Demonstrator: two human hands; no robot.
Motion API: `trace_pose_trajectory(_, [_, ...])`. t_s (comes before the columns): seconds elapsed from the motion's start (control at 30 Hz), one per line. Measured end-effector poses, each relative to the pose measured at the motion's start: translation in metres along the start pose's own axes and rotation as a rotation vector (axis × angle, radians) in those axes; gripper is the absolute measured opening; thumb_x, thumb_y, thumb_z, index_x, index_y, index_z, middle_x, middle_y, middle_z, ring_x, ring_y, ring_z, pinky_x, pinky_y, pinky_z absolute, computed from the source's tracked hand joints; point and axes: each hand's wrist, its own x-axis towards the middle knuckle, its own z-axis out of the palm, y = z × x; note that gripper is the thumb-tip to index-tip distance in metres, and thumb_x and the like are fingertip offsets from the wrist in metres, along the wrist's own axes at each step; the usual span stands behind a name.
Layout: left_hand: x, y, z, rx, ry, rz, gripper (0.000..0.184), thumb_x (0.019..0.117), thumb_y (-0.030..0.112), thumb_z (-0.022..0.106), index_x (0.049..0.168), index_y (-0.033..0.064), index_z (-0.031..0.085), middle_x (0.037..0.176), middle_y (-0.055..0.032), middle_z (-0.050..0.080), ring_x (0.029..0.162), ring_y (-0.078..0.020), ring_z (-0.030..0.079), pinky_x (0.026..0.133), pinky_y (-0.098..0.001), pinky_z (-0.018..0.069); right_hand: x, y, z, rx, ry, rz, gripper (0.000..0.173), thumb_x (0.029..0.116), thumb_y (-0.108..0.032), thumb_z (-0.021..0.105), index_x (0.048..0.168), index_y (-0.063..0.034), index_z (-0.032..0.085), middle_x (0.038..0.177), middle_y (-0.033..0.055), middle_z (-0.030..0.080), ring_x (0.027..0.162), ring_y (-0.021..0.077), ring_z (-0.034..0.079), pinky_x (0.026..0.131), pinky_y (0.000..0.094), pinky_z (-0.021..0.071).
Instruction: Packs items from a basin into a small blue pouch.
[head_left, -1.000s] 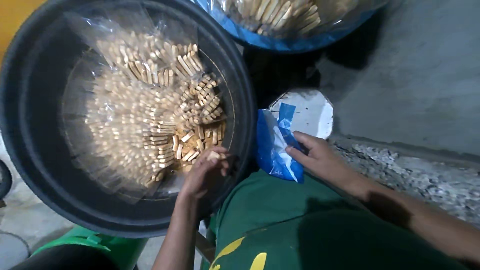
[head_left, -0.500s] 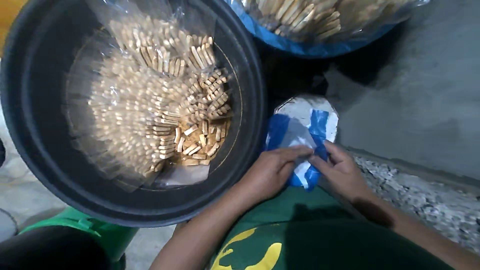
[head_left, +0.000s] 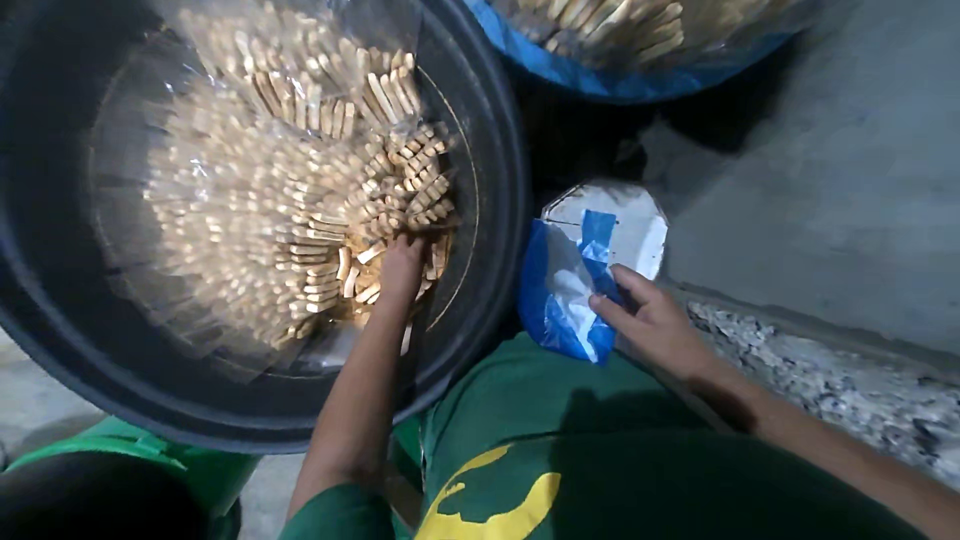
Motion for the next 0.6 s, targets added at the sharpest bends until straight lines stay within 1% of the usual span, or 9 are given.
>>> trace_pose_trajectory(0.1, [-0.015,-0.004,-0.022,-0.247,0.005,-0.020,0.027,0.0986,0.002,0.061,0.125,-0.0050,0.065,0.126,-0.0315,0.061,0.116,-0.0486,0.061,0.099,-0.0637,0.0482,0.001,0.000,-0.001,-0.030,0.028,-0.058,0.022,0.0994,-0.020,0.055,0.110,-0.0026,0.064,0.091,-0.0005,0.066,0.081,-0.0051,0.062,0.074,0.0150,0.0527])
trace_pose_trajectory(0.17, [-0.034,-0.017,-0.039,-0.456,0.062,-0.099,0.025,0.1036,0.006,0.055,0.125,-0.0056,0.061,0.120,-0.0274,0.064,0.103,-0.0408,0.067,0.091,-0.0588,0.0529,0.002,0.000,-0.002,-0.047,0.035,-0.069,0.024,0.0992,-0.021,0.054,0.109,-0.0019,0.064,0.090,0.0003,0.065,0.080,-0.0045,0.061,0.073,0.0154,0.0522])
trace_pose_trajectory(0.23, [-0.055,-0.033,-0.045,-0.668,0.052,-0.237,0.026,0.1078,0.016,0.051,0.121,-0.0038,0.062,0.106,-0.0204,0.066,0.086,-0.0287,0.065,0.079,-0.0486,0.0549,0.003,0.001,-0.002,-0.057,0.018,-0.060,0.024,0.0991,-0.021,0.054,0.110,-0.0014,0.064,0.091,0.0014,0.066,0.079,-0.0028,0.061,0.073,0.0174,0.0524])
trace_pose_trajectory(0.3, [-0.071,-0.043,-0.041,-0.736,-0.070,-0.293,0.023,0.1074,0.016,0.050,0.112,-0.0030,0.062,0.093,-0.0123,0.061,0.075,-0.0169,0.060,0.071,-0.0363,0.0542,0.005,0.000,0.000,-0.072,-0.001,-0.069,0.024,0.0986,-0.020,0.055,0.110,-0.0015,0.064,0.089,0.0013,0.065,0.077,-0.0024,0.061,0.072,0.0177,0.0520])
trace_pose_trajectory(0.33, [-0.077,-0.044,-0.037,-0.665,-0.156,-0.274,0.023,0.1068,0.016,0.052,0.116,-0.0026,0.063,0.096,-0.0143,0.064,0.077,-0.0177,0.062,0.072,-0.0366,0.0547,0.006,-0.001,0.001,-0.081,-0.011,-0.079,0.024,0.0985,-0.020,0.055,0.110,-0.0015,0.065,0.089,0.0014,0.065,0.076,-0.0025,0.060,0.071,0.0176,0.0517])
trace_pose_trajectory(0.4, [-0.080,-0.035,-0.031,-0.420,-0.291,-0.228,0.031,0.1063,0.013,0.051,0.132,0.0010,0.062,0.115,-0.0217,0.068,0.099,-0.0303,0.067,0.090,-0.0476,0.0531,0.008,-0.002,0.003,-0.091,-0.031,-0.098,0.025,0.0987,-0.021,0.054,0.111,-0.0019,0.065,0.089,0.0018,0.065,0.075,-0.0019,0.060,0.070,0.0182,0.0516])
trace_pose_trajectory(0.43, [-0.080,-0.026,-0.028,-0.333,-0.294,-0.239,0.033,0.1053,0.011,0.052,0.135,0.0023,0.063,0.124,-0.0240,0.066,0.113,-0.0362,0.065,0.101,-0.0525,0.0489,0.009,-0.002,0.004,-0.097,-0.040,-0.102,0.026,0.0990,-0.022,0.054,0.112,-0.0017,0.065,0.089,0.0023,0.066,0.075,-0.0009,0.060,0.070,0.0192,0.0519])
trace_pose_trajectory(0.47, [-0.079,-0.017,-0.024,-0.281,-0.260,-0.270,0.032,0.1043,0.010,0.052,0.134,0.0026,0.064,0.130,-0.0259,0.062,0.121,-0.0403,0.061,0.105,-0.0557,0.0462,0.010,-0.003,0.005,-0.110,-0.048,-0.105,0.027,0.0992,-0.022,0.054,0.112,-0.0016,0.065,0.089,0.0028,0.065,0.075,-0.0001,0.060,0.070,0.0199,0.0519])
trace_pose_trajectory(0.6, [-0.068,-0.002,-0.010,-0.223,-0.179,-0.377,0.039,0.1027,0.012,0.056,0.140,0.0005,0.055,0.144,-0.0272,0.051,0.125,-0.0452,0.057,0.103,-0.0611,0.0470,0.011,-0.009,0.006,-0.158,-0.057,-0.108,0.027,0.0990,-0.022,0.053,0.112,-0.0018,0.065,0.090,0.0033,0.065,0.076,0.0002,0.060,0.071,0.0198,0.0518])
